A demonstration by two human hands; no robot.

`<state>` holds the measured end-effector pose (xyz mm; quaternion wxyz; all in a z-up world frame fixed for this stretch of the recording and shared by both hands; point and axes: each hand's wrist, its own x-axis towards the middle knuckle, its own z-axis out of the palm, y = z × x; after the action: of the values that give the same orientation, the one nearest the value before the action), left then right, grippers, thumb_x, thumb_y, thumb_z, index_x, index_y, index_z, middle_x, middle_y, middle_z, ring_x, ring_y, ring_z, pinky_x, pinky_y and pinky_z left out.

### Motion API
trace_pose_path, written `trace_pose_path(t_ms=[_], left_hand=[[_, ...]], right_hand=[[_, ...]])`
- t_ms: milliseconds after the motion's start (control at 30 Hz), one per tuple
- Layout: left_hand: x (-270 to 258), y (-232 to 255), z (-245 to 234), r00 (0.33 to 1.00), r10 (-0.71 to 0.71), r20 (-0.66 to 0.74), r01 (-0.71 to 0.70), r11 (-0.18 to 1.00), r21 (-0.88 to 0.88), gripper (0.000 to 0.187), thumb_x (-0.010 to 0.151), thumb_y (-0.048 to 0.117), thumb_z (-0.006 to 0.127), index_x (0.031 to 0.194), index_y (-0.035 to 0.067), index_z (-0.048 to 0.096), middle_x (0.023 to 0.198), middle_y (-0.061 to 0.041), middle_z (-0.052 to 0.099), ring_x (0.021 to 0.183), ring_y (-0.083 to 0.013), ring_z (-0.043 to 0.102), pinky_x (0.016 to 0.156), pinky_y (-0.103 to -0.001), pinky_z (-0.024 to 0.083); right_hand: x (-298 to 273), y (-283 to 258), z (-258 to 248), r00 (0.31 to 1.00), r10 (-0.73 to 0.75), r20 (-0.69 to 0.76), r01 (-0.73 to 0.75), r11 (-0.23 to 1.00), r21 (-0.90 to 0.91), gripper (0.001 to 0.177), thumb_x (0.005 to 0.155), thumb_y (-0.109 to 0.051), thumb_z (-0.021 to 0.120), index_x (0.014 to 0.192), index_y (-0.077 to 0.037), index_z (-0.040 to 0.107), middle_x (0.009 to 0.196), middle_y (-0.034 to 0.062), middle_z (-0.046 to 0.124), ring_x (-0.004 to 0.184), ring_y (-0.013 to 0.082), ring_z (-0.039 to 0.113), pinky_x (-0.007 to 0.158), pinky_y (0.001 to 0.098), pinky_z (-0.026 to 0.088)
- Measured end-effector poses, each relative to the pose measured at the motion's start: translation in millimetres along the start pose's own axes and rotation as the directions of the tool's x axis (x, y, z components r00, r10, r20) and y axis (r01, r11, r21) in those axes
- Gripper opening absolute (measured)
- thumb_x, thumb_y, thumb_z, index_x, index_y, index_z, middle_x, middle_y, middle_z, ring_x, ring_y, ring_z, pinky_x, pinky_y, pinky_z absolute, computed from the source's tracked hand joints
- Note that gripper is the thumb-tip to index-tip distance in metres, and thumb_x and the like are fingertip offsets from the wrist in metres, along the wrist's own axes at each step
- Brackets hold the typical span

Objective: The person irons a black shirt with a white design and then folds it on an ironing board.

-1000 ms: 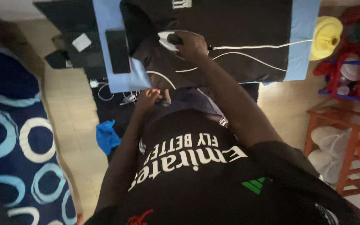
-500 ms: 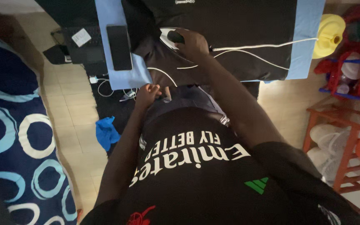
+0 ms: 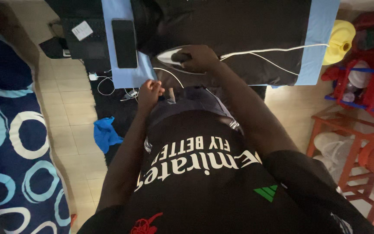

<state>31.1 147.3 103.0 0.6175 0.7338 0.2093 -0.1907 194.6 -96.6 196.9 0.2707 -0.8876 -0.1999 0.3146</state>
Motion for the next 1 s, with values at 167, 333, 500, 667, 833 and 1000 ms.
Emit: trace_pose_path(t_ms=[167,333,500,667,833,1000], left_hand=[[3,42,9,0.889,0.453,-0.074,-0.381,0.819,0.429,0.023,0.104,0.023,0.067,0.116,0.003,0.068,0.104,-0.011,0.074,0.093,-0.0261,0.072,0.084,-0.039,0.057],[26,76,23,0.814,0.567,0.122,-0.494,0.568,0.658,0.037,0.098,0.022,0.077,0.127,0.004,0.063,0.145,-0.013,0.058,0.130,-0.0312,0.058,0.106,-0.043,0.051],[44,99,27,0.868,0.449,0.211,-0.407,0.402,0.820,0.079,0.081,0.029,0.088,0.147,0.003,0.052,0.165,-0.019,0.033,0.152,-0.0385,0.030,0.114,-0.054,0.038],[51,114,29,0.914,0.355,0.197,-0.344,0.419,0.841,0.104,0.064,0.038,0.096,0.151,0.006,0.048,0.167,-0.018,0.021,0.155,-0.0374,0.020,0.117,-0.066,0.029],[47,109,29,0.901,0.381,0.209,-0.360,0.386,0.849,0.112,0.063,0.042,0.098,0.154,0.006,0.046,0.168,-0.019,0.019,0.155,-0.0379,0.017,0.116,-0.071,0.027],[49,105,29,0.927,0.307,0.217,-0.322,0.350,0.880,0.105,0.069,0.043,0.095,0.156,0.009,0.047,0.175,-0.015,0.016,0.161,-0.0336,0.013,0.117,-0.069,0.029]], right_hand=[[3,5,1,0.992,-0.065,-0.105,0.067,0.997,0.022,0.048,0.083,-0.033,0.077,0.129,-0.020,0.070,0.123,0.0108,0.073,0.110,0.0331,0.070,0.096,0.0447,0.055],[9,15,-24,0.989,-0.120,-0.089,0.116,0.992,-0.048,0.049,0.079,-0.029,0.078,0.127,-0.021,0.072,0.127,0.0102,0.072,0.109,0.0347,0.068,0.090,0.0464,0.053],[23,35,-49,0.952,0.001,-0.305,-0.043,0.990,-0.131,0.048,0.091,-0.032,0.080,0.136,-0.021,0.068,0.121,0.0103,0.073,0.113,0.0338,0.068,0.095,0.0501,0.053],[43,50,-50,0.967,-0.018,-0.254,-0.017,0.991,-0.132,0.050,0.088,-0.035,0.080,0.136,-0.025,0.067,0.122,0.0092,0.072,0.111,0.0323,0.068,0.093,0.0497,0.053],[45,63,-49,0.954,-0.092,-0.285,0.059,0.991,-0.121,0.050,0.098,-0.040,0.079,0.141,-0.019,0.063,0.129,0.0098,0.071,0.117,0.0339,0.068,0.096,0.0519,0.052],[52,63,-54,0.925,0.034,-0.379,-0.097,0.984,-0.150,0.054,0.088,-0.041,0.081,0.134,-0.016,0.066,0.125,0.0144,0.070,0.109,0.0377,0.067,0.086,0.0529,0.053]])
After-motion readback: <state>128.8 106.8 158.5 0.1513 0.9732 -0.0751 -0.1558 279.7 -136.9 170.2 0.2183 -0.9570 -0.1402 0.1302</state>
